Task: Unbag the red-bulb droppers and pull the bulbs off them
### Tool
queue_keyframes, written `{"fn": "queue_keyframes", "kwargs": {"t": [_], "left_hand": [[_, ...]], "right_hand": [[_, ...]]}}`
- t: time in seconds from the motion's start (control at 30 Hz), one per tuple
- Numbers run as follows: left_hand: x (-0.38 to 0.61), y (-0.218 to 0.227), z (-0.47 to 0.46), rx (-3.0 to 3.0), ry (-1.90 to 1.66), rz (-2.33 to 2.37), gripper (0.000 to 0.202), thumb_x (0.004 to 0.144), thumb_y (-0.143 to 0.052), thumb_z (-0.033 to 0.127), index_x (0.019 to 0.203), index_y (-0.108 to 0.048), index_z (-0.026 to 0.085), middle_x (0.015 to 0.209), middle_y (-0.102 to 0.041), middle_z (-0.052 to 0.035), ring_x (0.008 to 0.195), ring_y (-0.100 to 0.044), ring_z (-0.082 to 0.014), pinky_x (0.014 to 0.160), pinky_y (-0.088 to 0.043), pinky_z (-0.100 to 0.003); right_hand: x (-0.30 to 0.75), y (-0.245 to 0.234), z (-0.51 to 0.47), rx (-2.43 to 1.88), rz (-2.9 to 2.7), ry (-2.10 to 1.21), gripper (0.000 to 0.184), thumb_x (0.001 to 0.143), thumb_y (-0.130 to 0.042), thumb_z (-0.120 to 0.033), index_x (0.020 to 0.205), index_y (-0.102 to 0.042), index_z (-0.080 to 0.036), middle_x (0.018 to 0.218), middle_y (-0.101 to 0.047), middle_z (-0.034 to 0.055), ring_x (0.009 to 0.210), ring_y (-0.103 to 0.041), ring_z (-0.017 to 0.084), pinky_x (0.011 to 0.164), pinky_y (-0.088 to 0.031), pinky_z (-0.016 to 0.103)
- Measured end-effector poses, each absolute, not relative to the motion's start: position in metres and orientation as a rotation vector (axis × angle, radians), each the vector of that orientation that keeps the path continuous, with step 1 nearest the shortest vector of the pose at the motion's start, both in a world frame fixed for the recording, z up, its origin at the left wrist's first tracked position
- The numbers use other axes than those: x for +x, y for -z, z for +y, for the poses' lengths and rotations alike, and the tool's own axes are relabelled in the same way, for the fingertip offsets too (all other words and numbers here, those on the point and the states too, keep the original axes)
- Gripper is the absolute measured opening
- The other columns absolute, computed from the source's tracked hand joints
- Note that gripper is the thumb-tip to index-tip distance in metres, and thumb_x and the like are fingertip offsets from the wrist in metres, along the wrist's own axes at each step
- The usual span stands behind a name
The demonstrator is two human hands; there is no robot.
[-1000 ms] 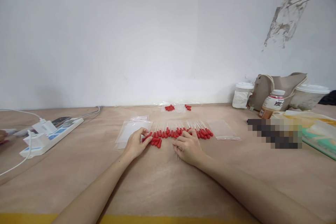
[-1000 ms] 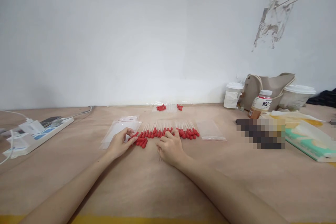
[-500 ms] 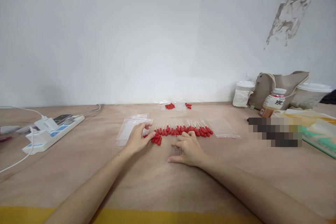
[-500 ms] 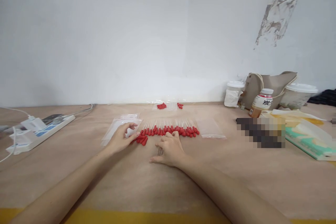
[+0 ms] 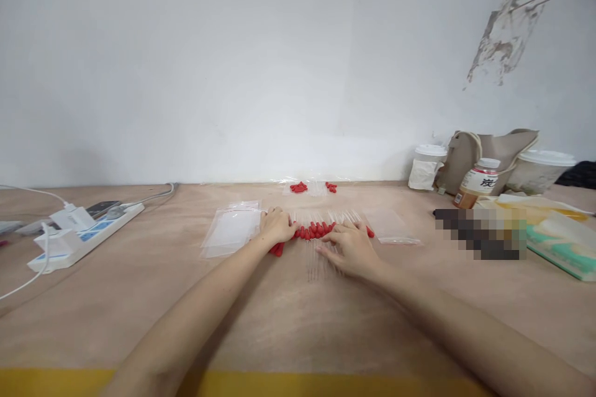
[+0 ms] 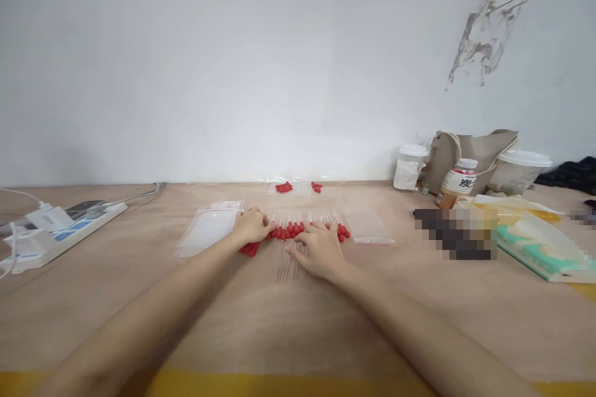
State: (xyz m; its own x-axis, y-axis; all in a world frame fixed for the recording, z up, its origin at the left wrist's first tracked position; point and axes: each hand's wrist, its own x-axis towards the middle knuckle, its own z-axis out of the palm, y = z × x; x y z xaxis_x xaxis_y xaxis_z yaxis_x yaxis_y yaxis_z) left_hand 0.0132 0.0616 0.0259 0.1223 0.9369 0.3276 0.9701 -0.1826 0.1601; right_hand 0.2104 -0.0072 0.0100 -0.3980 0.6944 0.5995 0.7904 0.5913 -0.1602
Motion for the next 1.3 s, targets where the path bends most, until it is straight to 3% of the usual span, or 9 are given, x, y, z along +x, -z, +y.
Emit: {"fn": "queue_keyframes", "kwargs": {"t": [0.17, 0.33, 0.5, 0.6, 0.7, 0.87, 1.0, 1.13, 1.3], "left_hand": [[0.013, -0.022, 0.064, -2.261, 0.577, -1.977, 0.029, 0.073, -0.053, 0.038, 0.054, -0.061, 0.017, 0.083, -0.061, -0.0141, 0.093, -0.051, -0.0333, 0.078, -0.035, -0.043], [0.005, -0.028, 0.043, -2.311, 0.687, -1.914, 0.028, 0.081, -0.044, 0.032, 0.063, -0.059, 0.016, 0.081, -0.058, -0.0103, 0.088, -0.053, -0.0248, 0.074, -0.04, -0.034], [-0.011, -0.021, -0.004, -2.542, 0.811, -1.521, 0.018, 0.086, -0.038, 0.026, 0.076, -0.049, 0.017, 0.081, -0.053, -0.0038, 0.075, -0.052, -0.0155, 0.068, -0.041, -0.027], [-0.016, -0.008, -0.026, -2.636, 0.814, -1.341, 0.016, 0.089, -0.035, 0.024, 0.077, -0.045, 0.018, 0.079, -0.051, -0.0022, 0.069, -0.051, -0.0138, 0.062, -0.041, -0.025], [-0.015, 0.004, -0.037, -2.678, 0.841, -1.228, 0.016, 0.09, -0.034, 0.023, 0.078, -0.044, 0.018, 0.082, -0.052, -0.0021, 0.071, -0.052, -0.0124, 0.065, -0.042, -0.024], [-0.012, 0.015, -0.041, -2.663, 0.912, -1.086, 0.016, 0.089, -0.037, 0.02, 0.075, -0.045, 0.018, 0.084, -0.053, -0.003, 0.072, -0.053, -0.0115, 0.066, -0.044, -0.023], [-0.011, 0.016, -0.04, -2.645, 1.056, -1.055, 0.007, 0.087, -0.042, 0.02, 0.084, -0.048, 0.018, 0.087, -0.054, -0.0038, 0.078, -0.054, -0.0127, 0.071, -0.045, -0.025], [-0.007, 0.013, -0.039, -2.64, 1.082, -1.027, 0.026, 0.085, -0.048, 0.023, 0.11, -0.047, 0.017, 0.103, -0.053, -0.0086, 0.096, -0.05, -0.0172, 0.081, -0.042, -0.03], [-0.005, 0.011, -0.037, -2.633, 0.917, -0.95, 0.014, 0.085, -0.049, 0.027, 0.088, -0.06, 0.018, 0.075, -0.06, -0.002, 0.073, -0.049, -0.0148, 0.07, -0.036, -0.03]], "right_hand": [[0.226, 0.01, -0.008, -1.183, -2.029, 0.211, 0.02, 0.081, -0.051, -0.035, 0.073, -0.065, -0.022, 0.067, -0.06, 0.0013, 0.073, -0.05, 0.016, 0.076, -0.026, 0.035], [0.233, 0.021, -0.007, -1.114, -1.991, 0.165, 0.019, 0.081, -0.049, -0.033, 0.087, -0.063, -0.022, 0.077, -0.058, 0.0032, 0.077, -0.051, 0.016, 0.074, -0.034, 0.032], [0.236, 0.021, -0.009, -1.01, -1.917, 0.128, 0.055, 0.075, -0.055, -0.041, 0.123, -0.041, -0.019, 0.111, -0.047, 0.0119, 0.102, -0.046, 0.022, 0.082, -0.04, 0.035], [0.232, 0.018, -0.015, -0.959, -1.949, 0.23, 0.07, 0.071, -0.057, -0.048, 0.13, -0.033, -0.019, 0.122, -0.04, 0.014, 0.11, -0.041, 0.027, 0.087, -0.038, 0.04], [0.227, 0.014, -0.022, -0.862, -2.093, 0.329, 0.058, 0.075, -0.055, -0.047, 0.125, -0.042, -0.022, 0.118, -0.048, 0.0117, 0.106, -0.044, 0.025, 0.087, -0.034, 0.041], [0.217, 0.012, -0.028, -0.745, -2.208, 0.388, 0.022, 0.083, -0.05, -0.033, 0.1, -0.061, -0.024, 0.076, -0.063, 0.0022, 0.078, -0.051, 0.015, 0.083, -0.028, 0.038], [0.211, 0.015, -0.029, -0.751, -2.246, 0.422, 0.019, 0.085, -0.047, -0.03, 0.09, -0.064, -0.023, 0.064, -0.059, 0.0004, 0.07, -0.046, 0.013, 0.079, -0.026, 0.035], [0.208, 0.017, -0.029, -0.783, -2.269, 0.372, 0.021, 0.086, -0.044, -0.028, 0.083, -0.064, -0.021, 0.064, -0.056, 0.001, 0.07, -0.043, 0.013, 0.077, -0.024, 0.034], [0.207, 0.018, -0.03, -0.719, -2.274, 0.321, 0.022, 0.086, -0.043, -0.025, 0.076, -0.062, -0.019, 0.062, -0.054, 0.0006, 0.068, -0.041, 0.012, 0.076, -0.022, 0.034]]}}
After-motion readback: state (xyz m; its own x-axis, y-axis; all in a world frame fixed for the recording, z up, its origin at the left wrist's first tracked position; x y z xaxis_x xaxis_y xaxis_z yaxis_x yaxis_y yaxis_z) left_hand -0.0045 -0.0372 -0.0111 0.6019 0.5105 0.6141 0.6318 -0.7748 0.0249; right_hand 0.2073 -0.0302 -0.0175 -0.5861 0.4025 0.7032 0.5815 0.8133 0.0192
